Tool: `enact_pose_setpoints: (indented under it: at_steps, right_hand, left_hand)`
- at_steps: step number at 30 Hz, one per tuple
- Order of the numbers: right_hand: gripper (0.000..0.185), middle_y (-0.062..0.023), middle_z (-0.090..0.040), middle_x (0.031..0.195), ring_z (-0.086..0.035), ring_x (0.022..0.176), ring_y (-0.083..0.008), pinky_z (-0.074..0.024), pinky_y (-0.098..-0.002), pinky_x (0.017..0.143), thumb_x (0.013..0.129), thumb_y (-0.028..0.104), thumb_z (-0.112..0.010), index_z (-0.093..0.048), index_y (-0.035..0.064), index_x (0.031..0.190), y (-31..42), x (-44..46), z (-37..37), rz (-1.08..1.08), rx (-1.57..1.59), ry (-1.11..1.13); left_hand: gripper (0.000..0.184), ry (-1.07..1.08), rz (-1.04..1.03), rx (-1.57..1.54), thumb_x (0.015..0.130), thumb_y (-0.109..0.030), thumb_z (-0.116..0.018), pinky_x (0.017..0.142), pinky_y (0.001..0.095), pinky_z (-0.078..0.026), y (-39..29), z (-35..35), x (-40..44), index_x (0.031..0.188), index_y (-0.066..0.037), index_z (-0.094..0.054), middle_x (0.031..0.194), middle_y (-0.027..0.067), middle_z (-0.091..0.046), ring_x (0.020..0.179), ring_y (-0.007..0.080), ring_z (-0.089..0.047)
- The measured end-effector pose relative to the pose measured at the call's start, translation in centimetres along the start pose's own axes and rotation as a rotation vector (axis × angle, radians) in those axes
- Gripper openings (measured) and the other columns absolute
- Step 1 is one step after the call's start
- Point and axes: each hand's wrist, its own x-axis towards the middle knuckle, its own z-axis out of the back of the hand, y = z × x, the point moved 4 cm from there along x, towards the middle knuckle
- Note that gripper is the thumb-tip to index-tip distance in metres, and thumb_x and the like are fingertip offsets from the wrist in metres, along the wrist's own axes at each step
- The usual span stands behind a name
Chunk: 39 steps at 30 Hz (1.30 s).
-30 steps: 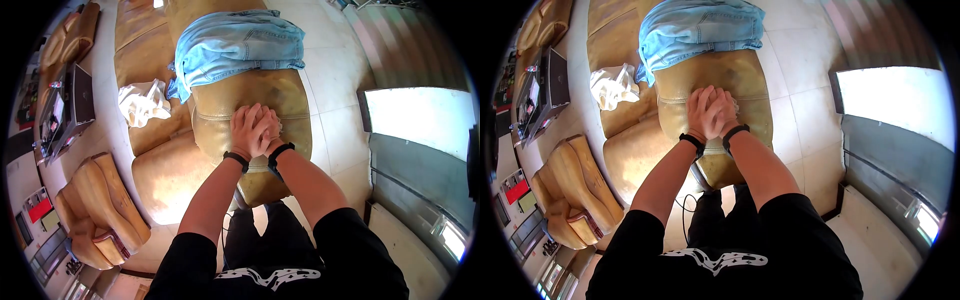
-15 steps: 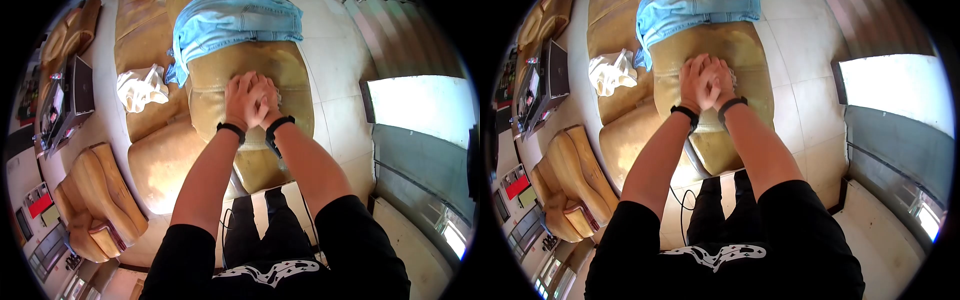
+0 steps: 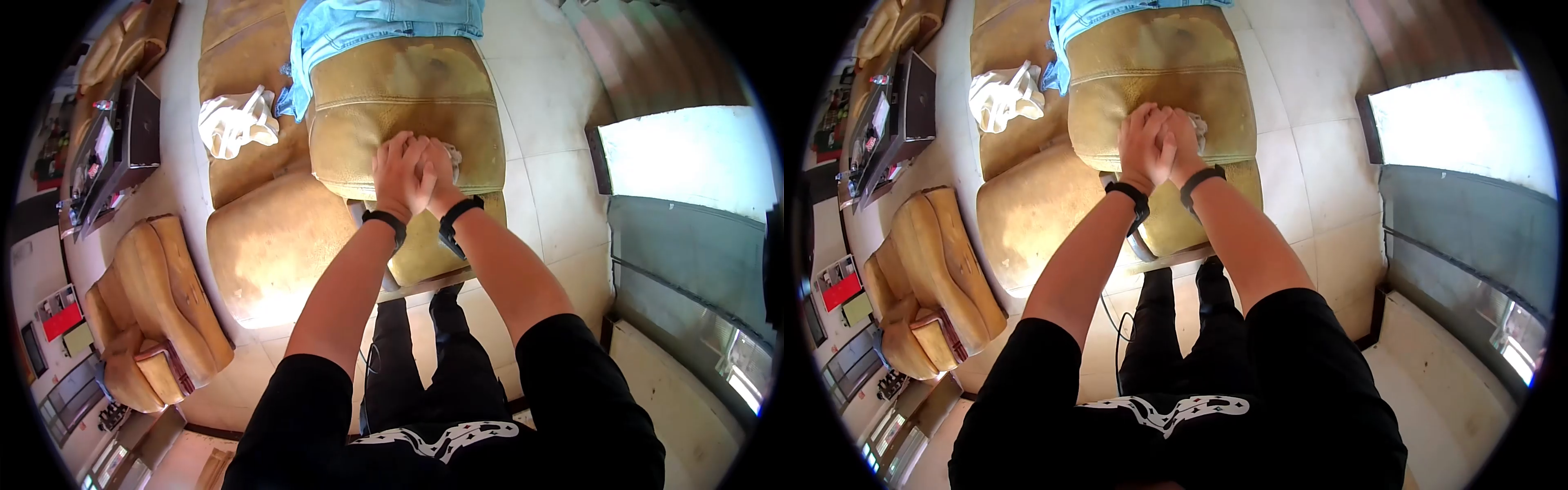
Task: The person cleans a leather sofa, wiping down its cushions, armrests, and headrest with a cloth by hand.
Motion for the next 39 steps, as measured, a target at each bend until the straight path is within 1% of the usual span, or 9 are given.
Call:
enact_pose_setpoints:
  at_steps: [3,15,21,23,25,30,32,37,39]
  right_hand:
    - [0.023,-0.0052,-0.069,0.106,-0.064,0.103,-0.0243,-0.0475,-0.0384,0.088,0.089,0.025,-0.060,-0.066,0.0118,0.107,0.7,-1.5,-0.9,-0.003,-0.095,0.146]
    - [0.023,-0.0105,-0.070,0.108,-0.065,0.106,-0.0287,-0.0488,-0.0395,0.090,0.094,0.033,-0.058,-0.065,0.0134,0.105,0.2,-2.9,1.5,0.015,0.184,0.109]
    - [0.024,-0.0110,-0.067,0.113,-0.062,0.109,-0.0286,-0.0475,-0.0383,0.091,0.095,0.030,-0.057,-0.062,0.0124,0.110,-1.5,9.2,-1.9,-0.043,1.008,0.061]
    - [0.023,-0.0103,-0.066,0.114,-0.061,0.109,-0.0283,-0.0467,-0.0381,0.091,0.095,0.028,-0.057,-0.061,0.0118,0.111,-1.4,13.0,-1.3,-0.019,0.900,0.012]
    - [0.023,-0.0089,-0.066,0.113,-0.060,0.109,-0.0278,-0.0457,-0.0379,0.091,0.094,0.024,-0.057,-0.061,0.0108,0.113,-0.9,17.0,4.2,0.062,0.363,-0.052]
    - [0.025,-0.0073,-0.066,0.110,-0.060,0.104,-0.0249,-0.0442,-0.0376,0.086,0.088,0.022,-0.061,-0.065,0.0125,0.111,-0.8,19.2,-0.1,0.091,-0.251,0.042]
    - [0.026,-0.0078,-0.063,0.119,-0.057,0.117,-0.0253,-0.0432,-0.0359,0.097,0.098,0.026,-0.051,-0.058,0.0118,0.118,-1.7,18.9,-0.3,-0.027,0.052,0.254]
    - [0.076,-0.0176,-0.041,0.160,-0.037,0.149,-0.0263,-0.0397,-0.0570,0.106,0.091,0.050,-0.061,-0.038,0.0202,0.157,-2.6,18.5,-2.8,0.063,-0.080,0.516]
    - [0.060,-0.0155,-0.048,0.147,-0.044,0.139,-0.0274,-0.0415,-0.0519,0.102,0.091,0.041,-0.060,-0.046,0.0170,0.144,-2.4,18.5,-2.0,0.073,-0.102,0.333]
  left_hand:
    - [0.047,0.027,0.047,-0.040,0.086,-0.038,-0.059,0.104,0.0526,-0.039,-0.1,-0.2,-1.9,0.124,-0.012,-0.069,0.137,0.0140,-0.057,0.122,0.0396,-0.052]
    - [0.047,0.153,0.126,0.099,0.087,-0.035,-0.062,0.106,0.0537,-0.039,-3.8,2.1,-0.9,0.128,-0.012,-0.064,0.139,0.0160,-0.056,0.123,0.0423,-0.051]
    - [0.036,0.126,0.274,-0.037,0.086,-0.031,-0.067,0.100,0.0523,-0.042,-0.3,6.1,10.5,0.115,-0.011,-0.064,0.128,0.0149,-0.060,0.113,0.0429,-0.055]
    - [0.035,0.056,0.231,0.018,0.086,-0.031,-0.068,0.098,0.0520,-0.043,1.4,6.5,14.8,0.113,-0.011,-0.064,0.126,0.0136,-0.060,0.112,0.0419,-0.055]
    - [0.033,-0.058,0.154,0.090,0.086,-0.032,-0.068,0.098,0.0515,-0.042,3.2,5.4,17.6,0.111,-0.011,-0.065,0.125,0.0130,-0.060,0.111,0.0401,-0.054]
    - [0.034,-0.120,0.086,-0.063,0.089,-0.035,-0.063,0.100,0.0519,-0.039,9.6,2.9,17.4,0.113,-0.012,-0.066,0.126,0.0169,-0.057,0.116,0.0413,-0.052]
    - [0.036,-0.056,0.169,-0.062,0.088,-0.037,-0.062,0.101,0.0520,-0.039,9.3,2.8,17.7,0.115,-0.012,-0.066,0.127,0.0165,-0.056,0.117,0.0406,-0.052]
    - [0.039,0.045,0.179,0.084,0.087,-0.035,-0.064,0.102,0.0531,-0.038,8.7,3.2,19.1,0.119,-0.013,-0.065,0.131,0.0147,-0.057,0.119,0.0389,-0.051]
    - [0.040,0.047,0.188,0.076,0.087,-0.035,-0.064,0.102,0.0531,-0.038,8.7,3.2,19.3,0.120,-0.013,-0.066,0.131,0.0146,-0.057,0.118,0.0388,-0.051]
